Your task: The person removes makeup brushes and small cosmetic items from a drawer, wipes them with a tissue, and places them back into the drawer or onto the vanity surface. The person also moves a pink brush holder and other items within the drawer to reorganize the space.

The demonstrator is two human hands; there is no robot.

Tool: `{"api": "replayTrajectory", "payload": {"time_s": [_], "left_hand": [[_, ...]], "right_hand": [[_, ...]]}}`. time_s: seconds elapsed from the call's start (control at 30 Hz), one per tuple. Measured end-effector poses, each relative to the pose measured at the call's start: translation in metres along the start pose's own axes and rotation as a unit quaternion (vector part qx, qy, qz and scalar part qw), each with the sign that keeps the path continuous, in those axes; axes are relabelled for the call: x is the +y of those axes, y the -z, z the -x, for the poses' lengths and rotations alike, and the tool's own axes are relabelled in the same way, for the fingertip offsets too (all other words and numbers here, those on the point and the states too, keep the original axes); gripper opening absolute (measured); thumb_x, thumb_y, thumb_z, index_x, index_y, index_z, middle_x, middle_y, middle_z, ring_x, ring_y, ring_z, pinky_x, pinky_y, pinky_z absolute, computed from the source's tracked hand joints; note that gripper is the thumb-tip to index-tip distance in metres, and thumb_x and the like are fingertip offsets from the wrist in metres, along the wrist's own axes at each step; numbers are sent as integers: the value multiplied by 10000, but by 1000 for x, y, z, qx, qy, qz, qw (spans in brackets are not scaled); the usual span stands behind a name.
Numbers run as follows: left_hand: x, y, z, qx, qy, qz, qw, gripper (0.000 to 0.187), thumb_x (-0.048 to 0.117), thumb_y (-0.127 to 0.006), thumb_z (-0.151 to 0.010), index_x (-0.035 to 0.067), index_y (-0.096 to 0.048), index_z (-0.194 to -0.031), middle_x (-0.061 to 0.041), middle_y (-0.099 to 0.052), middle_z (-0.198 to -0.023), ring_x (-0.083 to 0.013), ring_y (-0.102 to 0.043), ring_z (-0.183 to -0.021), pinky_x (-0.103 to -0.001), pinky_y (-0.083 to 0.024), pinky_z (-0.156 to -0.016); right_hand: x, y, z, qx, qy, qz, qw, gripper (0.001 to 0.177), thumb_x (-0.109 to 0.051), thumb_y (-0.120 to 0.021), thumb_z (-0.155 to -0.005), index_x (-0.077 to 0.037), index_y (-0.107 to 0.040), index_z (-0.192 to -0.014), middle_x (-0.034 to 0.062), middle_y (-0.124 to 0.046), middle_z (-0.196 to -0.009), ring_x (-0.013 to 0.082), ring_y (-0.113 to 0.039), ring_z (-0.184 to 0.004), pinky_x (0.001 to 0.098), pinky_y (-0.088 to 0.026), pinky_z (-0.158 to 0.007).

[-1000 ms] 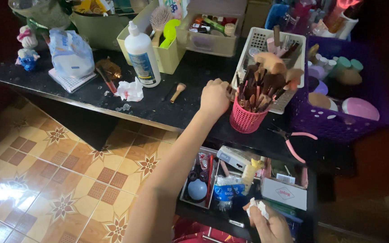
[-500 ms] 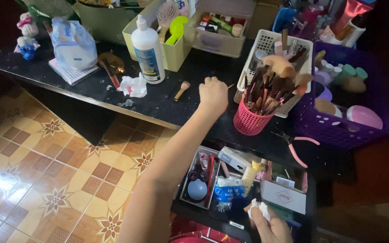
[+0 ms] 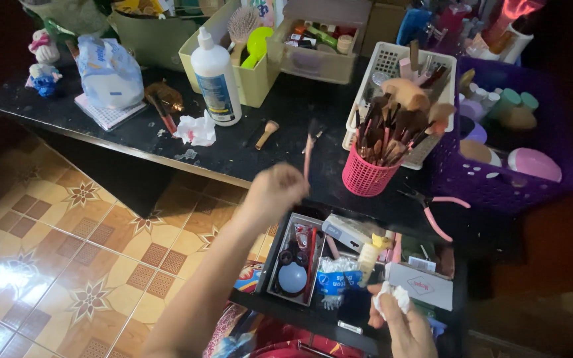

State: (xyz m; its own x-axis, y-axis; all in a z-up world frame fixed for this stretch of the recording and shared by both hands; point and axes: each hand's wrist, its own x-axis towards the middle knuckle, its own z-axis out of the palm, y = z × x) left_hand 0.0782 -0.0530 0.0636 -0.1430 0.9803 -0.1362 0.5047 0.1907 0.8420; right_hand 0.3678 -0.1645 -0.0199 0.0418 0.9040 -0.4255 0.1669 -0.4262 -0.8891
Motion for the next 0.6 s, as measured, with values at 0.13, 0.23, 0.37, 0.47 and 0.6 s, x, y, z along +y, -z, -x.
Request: {"api": "replayTrajectory", "payload": {"time_s": [0.13, 0.23, 0.37, 0.47, 0.6], "left_hand": [[-26, -57, 67, -48, -90, 73, 992, 70, 226, -722, -885, 176, -733, -933, 18, -734, -874, -98, -675, -766, -261, -538, -672], [-44, -111, 104, -40, -148, 136, 979, 58, 99, -748, -889, 143, -711, -888, 25, -661, -746, -71, -550, -636, -249, -467, -580], [-42, -151, 127, -32, -194, 148, 969, 65, 57, -725, -879, 87, -674, -908, -69, -719, -804, -166, -650, -655, -310, -512, -576], [-40, -158, 127, -9, -287, 71, 955, 51, 76, -693, -890, 79, -644, -905, -109, -702, -837, -290, -682, -712, -386, -521, -628], [-28, -147, 120, -59, -168, 170, 969, 235, 178, -799, -902, 91, -677, -1083, -45, -715, -821, -108, -654, -622, -271, -555, -568]], "right_hand": [[11, 1, -10, 36, 30, 59, 997, 465, -330, -540, -964, -28, -808, -1194, 165, -861, -809, 224, -784, -929, 302, -452, -1063], [-2, -6, -1, 34, 119, -21, 992, 450, -222, -475, -997, -14, -700, -1327, 153, -796, -1184, 237, -754, -1048, 320, -504, -1024], [-25, -13, 17, 45, 99, -25, 994, 398, -224, -475, -982, -58, -769, -1193, 99, -772, -1228, 207, -695, -1145, 304, -481, -1029], [3, -3, -1, -17, 169, 6, 986, 373, -225, -443, -1005, -44, -765, -1055, 107, -765, -1117, 225, -699, -1072, 326, -510, -970], [31, 15, -12, 101, 150, 103, 978, 363, -280, -498, -1010, -87, -792, -923, 61, -791, -880, 211, -711, -863, 306, -482, -900]]}}
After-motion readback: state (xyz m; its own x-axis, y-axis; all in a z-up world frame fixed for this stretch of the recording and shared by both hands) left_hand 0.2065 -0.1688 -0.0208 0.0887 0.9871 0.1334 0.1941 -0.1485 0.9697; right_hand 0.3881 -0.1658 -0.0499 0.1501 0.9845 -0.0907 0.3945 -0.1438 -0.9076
